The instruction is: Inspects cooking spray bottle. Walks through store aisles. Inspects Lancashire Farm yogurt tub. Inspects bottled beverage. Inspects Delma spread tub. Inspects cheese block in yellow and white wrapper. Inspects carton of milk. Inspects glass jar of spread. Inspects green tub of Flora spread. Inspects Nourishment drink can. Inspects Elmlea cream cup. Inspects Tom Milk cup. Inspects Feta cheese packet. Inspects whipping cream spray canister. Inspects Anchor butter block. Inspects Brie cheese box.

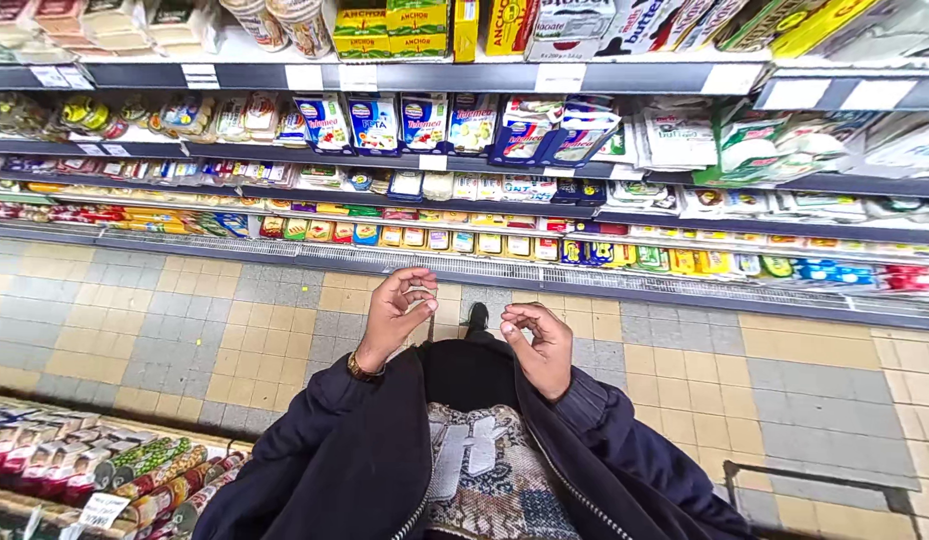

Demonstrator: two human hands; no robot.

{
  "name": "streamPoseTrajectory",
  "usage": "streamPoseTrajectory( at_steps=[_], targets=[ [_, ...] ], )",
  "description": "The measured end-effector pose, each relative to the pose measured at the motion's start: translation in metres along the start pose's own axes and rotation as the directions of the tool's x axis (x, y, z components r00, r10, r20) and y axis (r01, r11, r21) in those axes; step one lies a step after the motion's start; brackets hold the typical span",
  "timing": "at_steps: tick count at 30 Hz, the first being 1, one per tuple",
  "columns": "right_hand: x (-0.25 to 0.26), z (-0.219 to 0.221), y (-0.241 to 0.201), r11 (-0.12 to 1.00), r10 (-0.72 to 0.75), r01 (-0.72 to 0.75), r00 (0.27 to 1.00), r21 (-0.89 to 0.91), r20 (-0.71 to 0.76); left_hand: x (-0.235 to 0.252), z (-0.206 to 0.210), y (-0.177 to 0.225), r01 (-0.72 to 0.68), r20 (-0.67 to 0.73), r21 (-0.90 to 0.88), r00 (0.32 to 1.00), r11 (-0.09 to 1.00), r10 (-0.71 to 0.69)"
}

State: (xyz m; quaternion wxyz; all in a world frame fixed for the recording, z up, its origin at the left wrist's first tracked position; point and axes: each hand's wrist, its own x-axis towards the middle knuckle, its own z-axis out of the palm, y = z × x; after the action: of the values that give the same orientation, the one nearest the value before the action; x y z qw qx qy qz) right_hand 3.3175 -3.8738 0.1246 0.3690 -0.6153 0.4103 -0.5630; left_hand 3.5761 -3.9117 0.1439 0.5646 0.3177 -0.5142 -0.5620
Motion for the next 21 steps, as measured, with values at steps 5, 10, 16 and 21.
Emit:
streamPoseTrajectory(
  at_steps=[5,10,16,21],
  targets=[
    [0.03,-0.029,0.012,1.0,-0.027,0.027,1.0,0.009,-0.003,0.058,0.014,0.0,-0.049,-0.025,0.079,0.998,0.996,0.052],
    [0.056,-0.059,0.026,0.999,-0.044,0.044,0.999,0.02,-0.01,0.137,0.019,0.009,-0.07,-0.044,0.263,0.995,0.962,0.085],
    [0.077,-0.095,0.043,0.999,-0.031,0.032,0.999,0.017,-0.013,0.252,0.008,0.049,-0.215,0.171,0.71,0.976,0.671,0.132],
    [0.091,-0.123,0.055,1.0,-0.017,0.018,1.0,0.011,-0.023,0.365,-0.017,0.065,-0.418,0.402,0.834,0.907,0.36,0.123]
  ],
)
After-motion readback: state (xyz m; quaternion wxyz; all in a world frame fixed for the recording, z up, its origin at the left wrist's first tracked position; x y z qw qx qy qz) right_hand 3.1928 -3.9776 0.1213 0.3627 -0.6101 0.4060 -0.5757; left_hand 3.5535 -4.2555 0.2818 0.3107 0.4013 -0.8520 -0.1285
